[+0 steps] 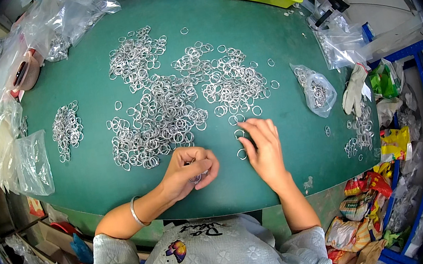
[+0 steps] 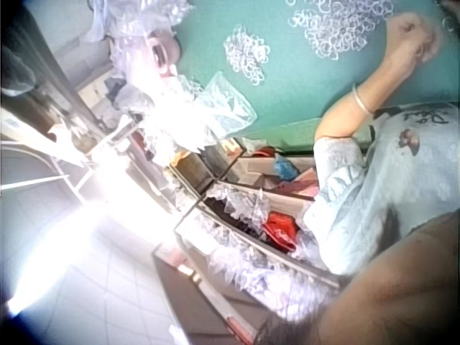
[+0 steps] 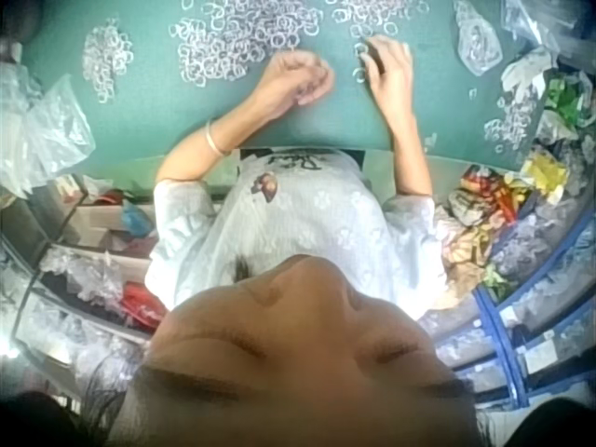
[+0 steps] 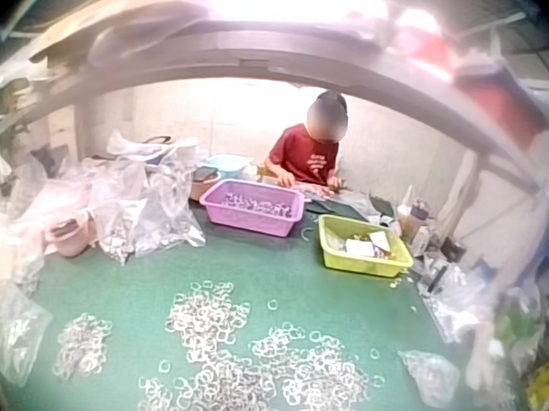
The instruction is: The person sorts small metal rings from a large pile on a table, picking them up one by one and placing them into a separate smaller pile or a bag by hand.
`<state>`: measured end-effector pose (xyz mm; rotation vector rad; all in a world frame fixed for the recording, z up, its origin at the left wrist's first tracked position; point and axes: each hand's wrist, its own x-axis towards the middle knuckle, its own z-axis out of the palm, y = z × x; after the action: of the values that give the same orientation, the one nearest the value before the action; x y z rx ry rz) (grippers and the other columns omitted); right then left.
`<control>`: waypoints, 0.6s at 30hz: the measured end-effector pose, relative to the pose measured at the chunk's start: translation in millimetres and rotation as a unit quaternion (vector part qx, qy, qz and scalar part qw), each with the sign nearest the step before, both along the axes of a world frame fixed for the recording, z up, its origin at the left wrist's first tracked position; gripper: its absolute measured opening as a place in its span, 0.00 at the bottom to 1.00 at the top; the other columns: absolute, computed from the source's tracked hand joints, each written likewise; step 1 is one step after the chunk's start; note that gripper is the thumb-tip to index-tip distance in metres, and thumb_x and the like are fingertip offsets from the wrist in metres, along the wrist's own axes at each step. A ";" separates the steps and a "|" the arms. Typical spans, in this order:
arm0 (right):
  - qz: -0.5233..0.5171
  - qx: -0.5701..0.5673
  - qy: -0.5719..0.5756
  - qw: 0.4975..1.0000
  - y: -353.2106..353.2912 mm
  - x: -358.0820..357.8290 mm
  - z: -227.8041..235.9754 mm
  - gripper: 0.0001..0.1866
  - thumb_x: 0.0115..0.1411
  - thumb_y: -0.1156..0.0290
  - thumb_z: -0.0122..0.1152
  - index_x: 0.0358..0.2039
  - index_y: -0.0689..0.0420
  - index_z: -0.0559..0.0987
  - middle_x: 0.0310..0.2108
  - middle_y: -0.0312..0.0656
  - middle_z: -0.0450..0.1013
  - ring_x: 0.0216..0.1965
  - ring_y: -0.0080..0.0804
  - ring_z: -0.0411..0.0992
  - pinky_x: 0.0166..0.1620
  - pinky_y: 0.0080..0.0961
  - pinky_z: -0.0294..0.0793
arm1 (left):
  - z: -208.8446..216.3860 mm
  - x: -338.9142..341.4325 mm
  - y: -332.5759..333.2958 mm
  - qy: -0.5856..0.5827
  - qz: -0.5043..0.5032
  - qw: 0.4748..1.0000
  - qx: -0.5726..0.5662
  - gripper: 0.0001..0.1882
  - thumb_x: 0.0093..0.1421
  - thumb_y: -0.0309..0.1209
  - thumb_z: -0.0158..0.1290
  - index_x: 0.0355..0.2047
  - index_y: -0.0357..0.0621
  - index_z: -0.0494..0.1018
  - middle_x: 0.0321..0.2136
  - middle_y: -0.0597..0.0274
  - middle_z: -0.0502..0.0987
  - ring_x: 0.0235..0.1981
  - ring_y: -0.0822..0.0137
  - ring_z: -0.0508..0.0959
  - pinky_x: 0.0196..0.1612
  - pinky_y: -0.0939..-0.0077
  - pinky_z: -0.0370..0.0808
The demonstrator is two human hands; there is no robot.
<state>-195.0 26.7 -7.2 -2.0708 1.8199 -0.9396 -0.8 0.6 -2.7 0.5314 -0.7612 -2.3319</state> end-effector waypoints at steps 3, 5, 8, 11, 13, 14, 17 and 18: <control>0.003 0.017 0.089 0.996 0.0 2.6 2.5 0.12 0.42 0.79 0.60 0.31 0.60 0.74 0.29 0.41 0.67 0.32 0.37 0.63 0.35 0.28 0.61 | -1.1 2.8 -2.5 0.011 -0.027 0.999 0.015 0.03 0.54 0.21 0.43 0.23 0.39 0.64 0.20 0.57 0.69 0.14 0.78 0.63 0.13 0.87 0.54; -0.001 0.027 0.059 0.998 0.5 -1.1 -2.3 0.11 0.41 0.80 0.61 0.29 0.60 0.74 0.29 0.41 0.67 0.32 0.38 0.64 0.36 0.29 0.61 | 4.5 1.8 -3.6 -0.003 -0.023 0.999 0.027 0.02 0.54 0.21 0.42 0.28 0.40 0.64 0.19 0.58 0.69 0.13 0.78 0.62 0.13 0.87 0.53; -0.012 0.038 0.045 0.998 1.1 -1.3 -4.4 0.10 0.40 0.81 0.61 0.26 0.60 0.73 0.29 0.41 0.67 0.33 0.38 0.64 0.37 0.29 0.62 | 9.9 -5.1 -2.4 -0.033 0.004 0.998 0.051 0.06 0.54 0.20 0.41 0.32 0.39 0.64 0.17 0.59 0.68 0.12 0.77 0.60 0.13 0.87 0.53; -0.011 0.024 0.084 0.996 0.6 -1.1 -3.1 0.08 0.42 0.80 0.60 0.26 0.61 0.72 0.29 0.40 0.66 0.33 0.38 0.63 0.36 0.29 0.61 | 3.1 -5.8 -1.1 -0.018 0.009 0.997 0.070 0.06 0.55 0.21 0.40 0.32 0.38 0.66 0.17 0.61 0.68 0.13 0.77 0.61 0.14 0.87 0.53; -0.007 0.016 0.105 0.994 -0.3 -0.5 -1.9 0.08 0.43 0.79 0.60 0.26 0.61 0.72 0.29 0.40 0.66 0.33 0.38 0.63 0.36 0.29 0.60 | -6.7 -2.0 -0.8 0.015 -0.003 0.998 0.053 0.06 0.57 0.23 0.40 0.30 0.38 0.68 0.18 0.62 0.68 0.15 0.78 0.62 0.14 0.88 0.54; -0.006 0.017 0.105 0.994 -0.9 0.4 -1.5 0.08 0.43 0.79 0.59 0.26 0.61 0.72 0.30 0.40 0.66 0.33 0.38 0.63 0.36 0.30 0.60 | -7.7 -1.8 0.7 -0.017 -0.008 0.999 0.037 0.06 0.58 0.25 0.41 0.31 0.37 0.68 0.18 0.62 0.68 0.15 0.78 0.62 0.14 0.88 0.55; -0.012 0.002 0.066 0.998 -1.5 -0.3 -2.5 0.08 0.43 0.78 0.59 0.26 0.61 0.71 0.30 0.40 0.65 0.33 0.38 0.62 0.35 0.30 0.60 | -3.6 -6.0 1.7 -0.091 -0.008 0.996 -0.004 0.09 0.60 0.30 0.43 0.33 0.37 0.70 0.20 0.64 0.69 0.17 0.79 0.65 0.15 0.88 0.57; -0.014 -0.006 0.044 0.999 -1.4 -0.1 -3.3 0.08 0.44 0.78 0.59 0.27 0.61 0.71 0.30 0.41 0.65 0.33 0.39 0.62 0.35 0.30 0.60 | -3.6 -7.8 2.6 -0.104 0.004 0.994 -0.014 0.10 0.60 0.31 0.43 0.34 0.37 0.70 0.20 0.64 0.69 0.18 0.79 0.65 0.15 0.88 0.57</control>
<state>-195.1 25.3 -10.5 -2.1300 1.8962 -0.8809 -8.6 3.2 -6.3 0.7732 -0.8847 -2.2784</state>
